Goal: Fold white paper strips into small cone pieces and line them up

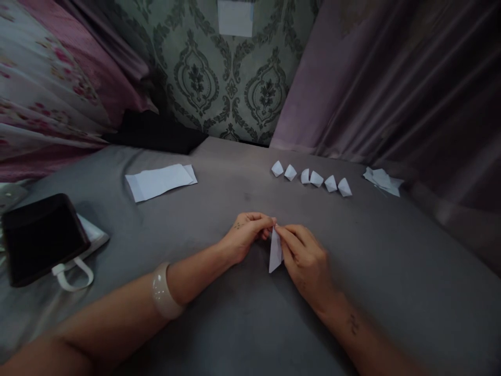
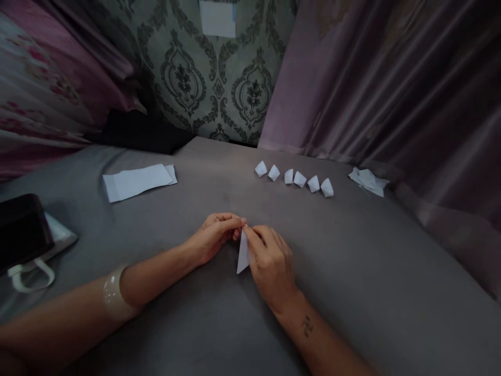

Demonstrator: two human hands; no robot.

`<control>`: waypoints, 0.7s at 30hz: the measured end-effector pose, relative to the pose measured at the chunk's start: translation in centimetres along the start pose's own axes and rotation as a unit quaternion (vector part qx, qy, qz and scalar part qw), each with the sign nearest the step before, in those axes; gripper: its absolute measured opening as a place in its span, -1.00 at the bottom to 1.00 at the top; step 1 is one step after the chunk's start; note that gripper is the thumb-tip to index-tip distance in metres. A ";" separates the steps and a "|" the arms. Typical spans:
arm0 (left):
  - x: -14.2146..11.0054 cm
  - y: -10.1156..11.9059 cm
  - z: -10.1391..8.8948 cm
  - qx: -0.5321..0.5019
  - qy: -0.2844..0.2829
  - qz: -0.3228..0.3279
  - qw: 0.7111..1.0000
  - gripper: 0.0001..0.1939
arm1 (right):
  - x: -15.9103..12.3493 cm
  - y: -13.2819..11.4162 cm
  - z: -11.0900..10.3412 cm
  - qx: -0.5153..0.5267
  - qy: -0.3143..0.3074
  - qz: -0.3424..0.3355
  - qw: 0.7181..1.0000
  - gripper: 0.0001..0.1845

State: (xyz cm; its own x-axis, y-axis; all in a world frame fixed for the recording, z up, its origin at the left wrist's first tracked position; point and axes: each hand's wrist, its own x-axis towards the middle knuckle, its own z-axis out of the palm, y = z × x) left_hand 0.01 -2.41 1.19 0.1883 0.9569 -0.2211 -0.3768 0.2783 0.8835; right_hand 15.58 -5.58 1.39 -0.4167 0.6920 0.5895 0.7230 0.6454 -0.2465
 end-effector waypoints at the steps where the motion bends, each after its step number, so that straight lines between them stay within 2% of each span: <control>1: 0.0 0.0 0.0 0.006 0.003 0.007 1.000 -0.77 | 0.0 0.0 0.0 -0.001 -0.003 -0.001 1.000 -0.66; 5: -0.1 0.2 0.2 0.049 0.011 0.056 0.997 -0.75 | 0.4 -0.4 -0.1 0.049 0.017 0.033 0.998 -0.69; 7: -0.1 0.2 0.3 0.071 0.005 0.086 0.994 -0.72 | 0.8 -0.6 -0.2 0.120 0.043 0.092 0.988 -0.77; 9: -0.1 0.2 0.3 0.086 -0.005 0.116 0.990 -0.71 | 1.3 -0.5 -0.3 0.209 0.054 0.192 0.957 -0.84; 12: -0.2 -0.1 0.3 0.117 -0.027 0.152 0.981 -0.71 | 1.8 -0.2 -0.5 0.322 0.021 0.322 0.890 -0.74; 14: -0.3 -0.4 0.2 0.152 -0.037 0.172 0.973 -0.73 | 2.0 0.0 -0.6 0.365 -0.012 0.351 0.862 -0.67; 17: -0.5 -0.6 0.1 0.194 -0.034 0.193 0.961 -0.76 | 2.1 -0.1 -0.6 0.402 -0.036 0.375 0.834 -0.66; 21: -0.3 -0.4 0.0 0.188 -0.032 0.180 0.965 -0.76 | 2.1 -0.1 -0.7 0.450 -0.049 0.403 0.795 -0.71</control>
State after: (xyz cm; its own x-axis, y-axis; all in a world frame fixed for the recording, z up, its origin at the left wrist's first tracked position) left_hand 0.13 -2.85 0.93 0.1661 0.9756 0.1435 -0.0747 -0.1327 0.9883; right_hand 14.95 -4.40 3.19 -0.0911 0.9917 -0.0910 0.1075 -0.0810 -0.9909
